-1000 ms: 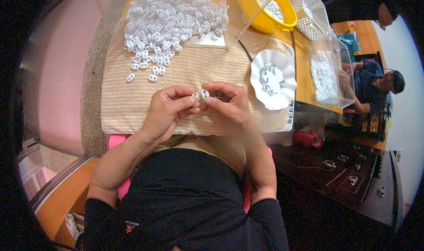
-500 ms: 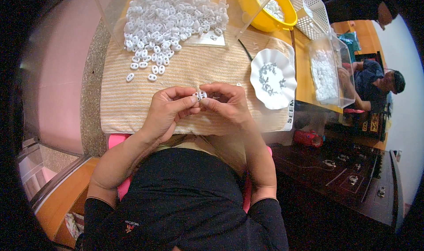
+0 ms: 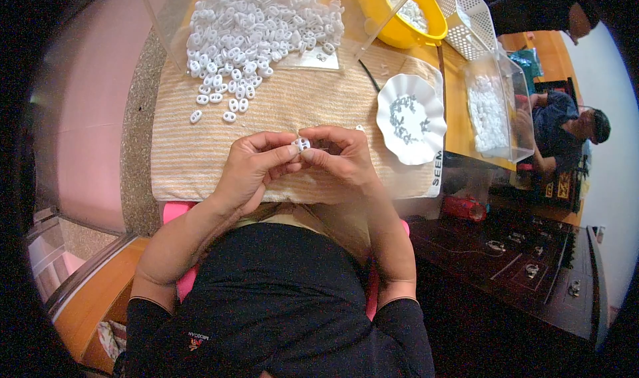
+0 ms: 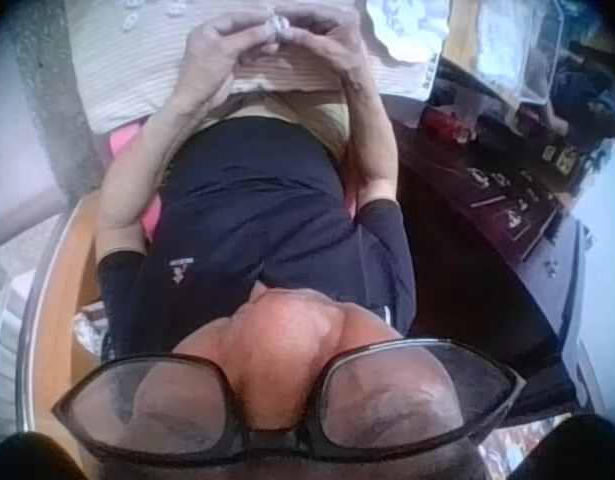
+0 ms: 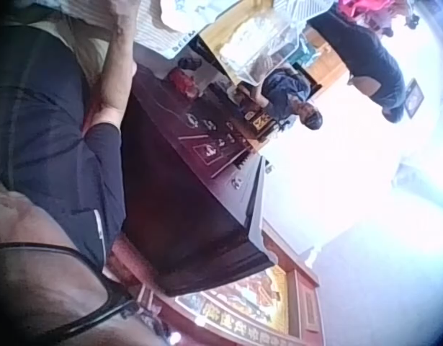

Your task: Sorting and inspecting small white plastic components on a table.

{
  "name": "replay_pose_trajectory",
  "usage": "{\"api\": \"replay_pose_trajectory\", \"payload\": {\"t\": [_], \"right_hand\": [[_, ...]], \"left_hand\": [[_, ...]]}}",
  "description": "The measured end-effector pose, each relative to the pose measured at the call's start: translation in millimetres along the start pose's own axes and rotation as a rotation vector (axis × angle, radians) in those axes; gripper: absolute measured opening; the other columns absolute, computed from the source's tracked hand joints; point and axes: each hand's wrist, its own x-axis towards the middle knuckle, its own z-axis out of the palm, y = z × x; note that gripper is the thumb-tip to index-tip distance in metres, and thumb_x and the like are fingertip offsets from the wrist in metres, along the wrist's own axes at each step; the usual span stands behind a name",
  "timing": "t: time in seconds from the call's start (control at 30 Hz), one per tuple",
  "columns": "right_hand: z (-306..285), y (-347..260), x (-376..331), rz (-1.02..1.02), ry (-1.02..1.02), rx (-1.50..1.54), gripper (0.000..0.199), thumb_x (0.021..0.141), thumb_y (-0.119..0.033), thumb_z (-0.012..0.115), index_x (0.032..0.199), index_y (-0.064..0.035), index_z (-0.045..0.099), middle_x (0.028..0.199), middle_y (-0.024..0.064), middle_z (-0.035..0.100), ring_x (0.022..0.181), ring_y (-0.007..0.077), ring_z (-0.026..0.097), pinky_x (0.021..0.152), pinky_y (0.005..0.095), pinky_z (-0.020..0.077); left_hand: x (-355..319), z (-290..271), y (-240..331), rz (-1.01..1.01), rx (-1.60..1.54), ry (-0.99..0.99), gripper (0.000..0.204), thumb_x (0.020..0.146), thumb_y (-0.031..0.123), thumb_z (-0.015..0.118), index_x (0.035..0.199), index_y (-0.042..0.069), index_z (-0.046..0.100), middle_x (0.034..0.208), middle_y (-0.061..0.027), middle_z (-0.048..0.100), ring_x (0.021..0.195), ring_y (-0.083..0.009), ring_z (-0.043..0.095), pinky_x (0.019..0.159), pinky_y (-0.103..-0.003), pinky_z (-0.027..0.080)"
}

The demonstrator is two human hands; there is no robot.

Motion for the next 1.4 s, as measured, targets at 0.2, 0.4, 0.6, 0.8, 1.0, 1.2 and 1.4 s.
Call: {"api": "replay_pose_trajectory", "payload": {"t": [0.2, 0.4, 0.6, 0.8, 1.0, 1.2, 1.4], "right_hand": [[0, -2, 0, 0.017, -0.003, -0.007, 0.031, 0.084, -0.003, 0.07, 0.114, 0.0035, 0.063, 0.097, 0.0062, 0.069, 0.086, 0.0101, 0.064, 0.076, 0.0234, 0.0524], [-3, -1, 0, 0.016, -0.017, 0.04, 0.032, 0.084, -0.003, 0.071, 0.115, 0.0032, 0.063, 0.098, 0.0072, 0.069, 0.087, 0.011, 0.065, 0.077, 0.024, 0.053], [1, -7, 0, 0.018, 0.012, 0.057, 0.028, 0.082, -0.001, 0.071, 0.109, 0.0021, 0.065, 0.097, 0.0061, 0.069, 0.087, 0.0112, 0.065, 0.078, 0.0244, 0.0519], [6, -12, -1, 0.028, 0.043, 0.133, 0.022, 0.08, 0.0, 0.07, 0.102, 0.0013, 0.068, 0.094, 0.0044, 0.069, 0.085, 0.0111, 0.064, 0.078, 0.0241, 0.0499], [9, -12, 2, -0.103, 0.002, 0.15, 0.021, 0.078, 0.003, 0.068, 0.099, 0.0028, 0.068, 0.093, 0.0066, 0.065, 0.083, 0.0125, 0.061, 0.075, 0.0243, 0.0472], [0, -5, 3, -0.185, -0.117, 0.163, 0.027, 0.084, 0.001, 0.067, 0.111, 0.0045, 0.063, 0.102, 0.0094, 0.058, 0.087, 0.016, 0.064, 0.077, 0.0251, 0.0526], [11, -14, 0, -0.162, -0.069, 0.206, 0.022, 0.08, 0.002, 0.068, 0.102, 0.0035, 0.066, 0.095, 0.0073, 0.058, 0.082, 0.0132, 0.059, 0.073, 0.0241, 0.0472]], "left_hand": [[0, 1, 1, -0.006, -0.014, -0.015, 0.018, 0.086, 0.007, 0.068, 0.102, -0.001, 0.065, 0.091, -0.0073, 0.068, 0.076, -0.0117, 0.064, 0.07, -0.024, 0.054], [0, 0, 0, -0.006, -0.034, -0.026, 0.017, 0.086, 0.006, 0.068, 0.101, 0.001, 0.064, 0.09, -0.0069, 0.068, 0.076, -0.012, 0.064, 0.071, -0.025, 0.054], [-1, 1, 2, -0.038, -0.063, -0.029, 0.016, 0.087, 0.007, 0.068, 0.101, 0.001, 0.064, 0.092, -0.0072, 0.068, 0.077, -0.0122, 0.064, 0.072, -0.025, 0.055], [-2, 2, 3, -0.086, -0.152, -0.05, 0.017, 0.087, 0.008, 0.068, 0.102, 0.002, 0.064, 0.093, -0.0083, 0.068, 0.078, -0.0135, 0.065, 0.073, -0.026, 0.056], [-2, 5, 7, -0.109, -0.184, -0.095, 0.016, 0.087, 0.007, 0.069, 0.101, 0.003, 0.063, 0.094, -0.0074, 0.068, 0.08, -0.0137, 0.065, 0.074, -0.026, 0.056], [-1, 5, 9, -0.091, -0.179, -0.166, 0.01, 0.087, 0.008, 0.069, 0.092, 0.005, 0.061, 0.09, -0.0044, 0.065, 0.082, -0.0123, 0.063, 0.075, -0.025, 0.055], [-2, 4, 8, -0.089, -0.158, -0.192, 0.01, 0.086, 0.008, 0.07, 0.088, 0.005, 0.061, 0.087, -0.0034, 0.064, 0.08, -0.0116, 0.062, 0.075, -0.025, 0.055]]}}
